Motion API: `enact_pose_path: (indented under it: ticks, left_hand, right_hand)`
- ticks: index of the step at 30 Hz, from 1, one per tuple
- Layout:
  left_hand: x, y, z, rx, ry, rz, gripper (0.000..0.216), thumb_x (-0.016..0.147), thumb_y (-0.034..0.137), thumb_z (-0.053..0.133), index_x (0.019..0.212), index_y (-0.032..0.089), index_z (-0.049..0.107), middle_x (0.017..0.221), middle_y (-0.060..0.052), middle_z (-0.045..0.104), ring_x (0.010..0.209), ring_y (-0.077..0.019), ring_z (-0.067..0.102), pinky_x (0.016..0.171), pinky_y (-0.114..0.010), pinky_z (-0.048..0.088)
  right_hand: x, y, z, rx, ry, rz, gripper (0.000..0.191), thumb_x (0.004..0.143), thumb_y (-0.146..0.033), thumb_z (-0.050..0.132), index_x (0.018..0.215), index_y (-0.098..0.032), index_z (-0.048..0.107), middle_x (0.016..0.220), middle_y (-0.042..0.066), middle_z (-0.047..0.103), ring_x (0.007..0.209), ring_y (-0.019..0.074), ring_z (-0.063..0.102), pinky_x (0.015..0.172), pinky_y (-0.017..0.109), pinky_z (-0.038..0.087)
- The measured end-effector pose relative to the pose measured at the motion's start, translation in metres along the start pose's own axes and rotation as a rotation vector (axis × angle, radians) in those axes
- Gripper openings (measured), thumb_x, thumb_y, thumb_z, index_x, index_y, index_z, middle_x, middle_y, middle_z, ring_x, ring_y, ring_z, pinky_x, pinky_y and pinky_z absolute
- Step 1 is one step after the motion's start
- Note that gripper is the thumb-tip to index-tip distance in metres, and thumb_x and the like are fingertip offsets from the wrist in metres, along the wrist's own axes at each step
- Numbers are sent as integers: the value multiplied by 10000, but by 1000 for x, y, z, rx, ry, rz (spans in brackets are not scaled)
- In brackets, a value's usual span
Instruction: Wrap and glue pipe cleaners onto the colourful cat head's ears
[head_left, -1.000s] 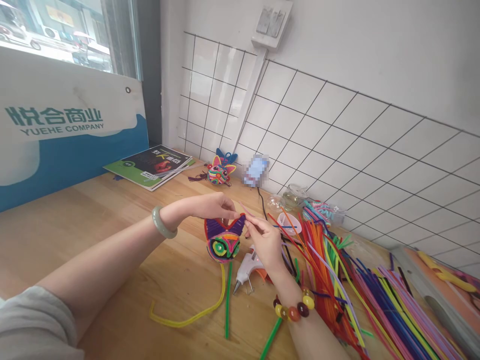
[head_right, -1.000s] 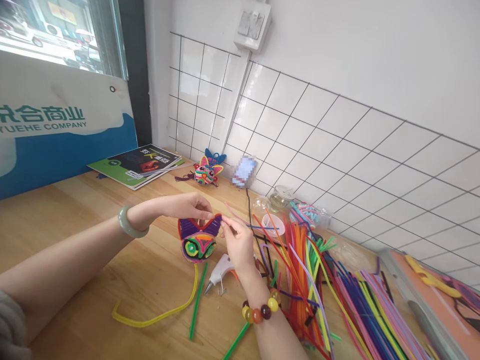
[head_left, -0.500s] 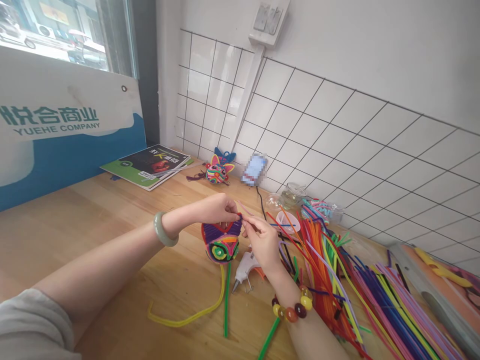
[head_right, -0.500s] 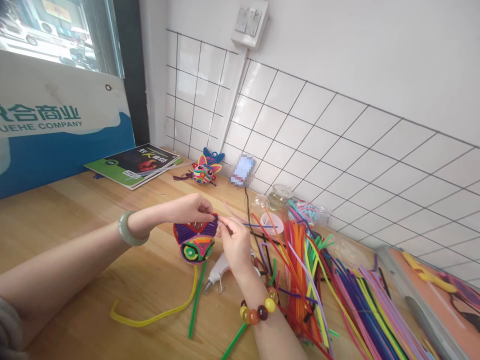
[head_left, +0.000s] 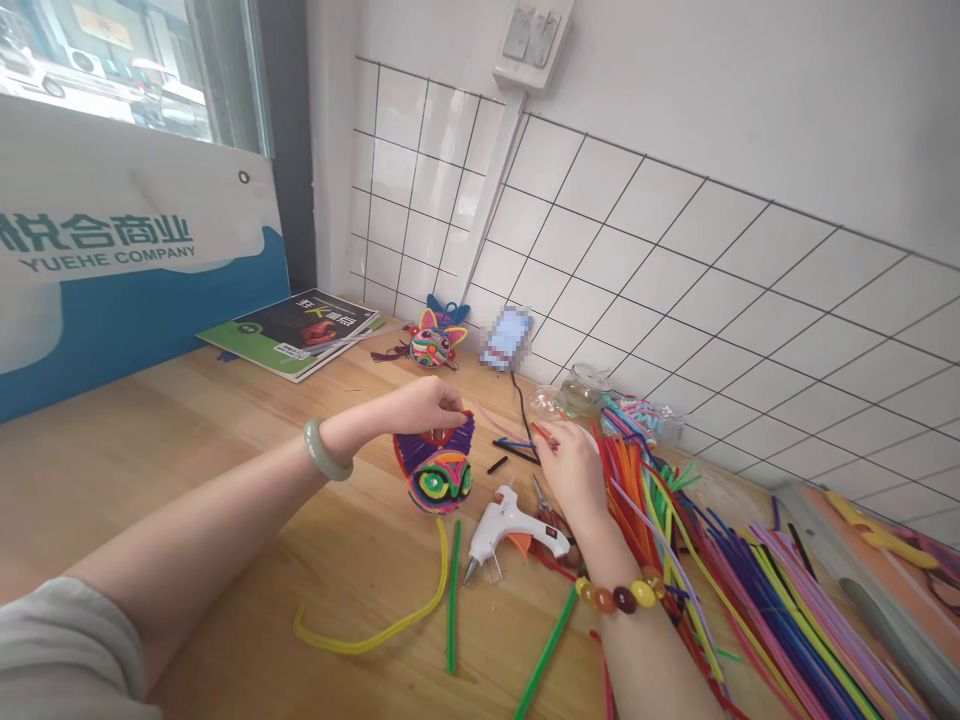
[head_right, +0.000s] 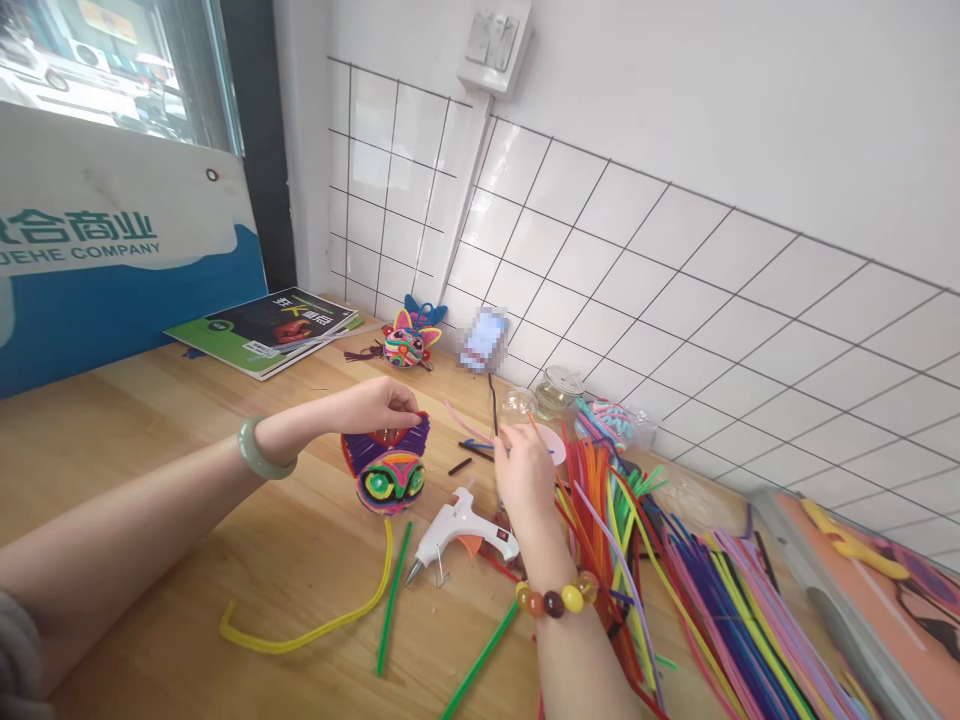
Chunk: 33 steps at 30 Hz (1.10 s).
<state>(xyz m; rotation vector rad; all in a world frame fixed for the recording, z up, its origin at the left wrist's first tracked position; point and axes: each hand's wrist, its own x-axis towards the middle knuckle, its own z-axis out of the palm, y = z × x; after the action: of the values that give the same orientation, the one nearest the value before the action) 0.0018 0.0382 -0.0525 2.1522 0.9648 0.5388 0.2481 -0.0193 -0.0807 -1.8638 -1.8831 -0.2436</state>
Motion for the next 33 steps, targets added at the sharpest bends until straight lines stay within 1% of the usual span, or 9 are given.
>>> enact_pose_path:
  ticks: [4,8,14,17,20,25,29,31,33]
  left_hand:
    - [2,-7,-2,-88,-52,-74,279,741,413,504,765,152,598,649,-11,617,555,-133,596,479,-196,436]
    - [2,-11,-4,-175,-69,-98,292,730,426,532,794,151,606,703,-15,616,641,-144,608,529,-203,482]
    - [4,-17,-9,-174,-64,-124,334,714,447,547,831,148,640,739,-21,636,699,-154,605,572,-211,493]
    - [5,-20,-10,-107,-44,-150,367,691,477,557,837,155,659,751,-15,656,684,-152,604,569,-206,475]
    - [6,-20,-9,-78,-57,-155,395,676,503,558,848,165,668,748,-4,666,687,-153,601,564,-199,458]
    - [6,-20,-10,-39,-44,-124,379,684,503,546,795,160,663,712,4,649,661,-140,581,551,-193,439]
    - [6,-21,-10,-58,-50,-116,355,690,485,546,767,153,649,683,4,628,630,-133,569,540,-194,437]
    - [6,-22,-9,-59,-50,-118,351,692,479,545,764,151,647,679,3,622,621,-131,563,530,-192,430]
    - [6,-22,-9,-58,-48,-127,350,695,475,541,775,151,648,682,4,620,624,-132,563,528,-191,425]
  right_hand:
    - [-1,27,4,-138,-46,106,188,761,-194,542,860,-152,697,864,157,663,817,267,616,698,359,446]
    - [-2,31,8,-195,-84,174,199,774,-214,520,811,-169,710,720,141,672,656,252,628,586,330,420]
    - [4,21,-19,-119,-48,132,297,825,-267,429,969,-211,683,856,99,697,728,220,637,608,288,422]
    - [6,19,-36,81,38,99,299,815,-307,441,942,-199,689,853,72,703,783,212,633,671,285,440]
    - [6,20,-43,137,75,56,297,809,-317,455,942,-191,688,899,70,693,821,208,621,730,299,441]
    - [6,23,-37,36,-45,-50,314,798,-234,456,1020,-150,661,973,122,658,885,236,595,791,351,434]
    - [4,15,-35,137,-90,-110,308,779,-239,501,1032,-151,652,1067,117,628,987,231,565,874,351,408]
    - [2,7,-37,205,-177,-111,278,774,-246,512,990,-169,670,1014,97,648,931,217,584,829,332,428]
    - [-2,1,-37,226,-338,-121,235,777,-246,503,897,-184,695,859,70,672,789,192,601,712,298,446]
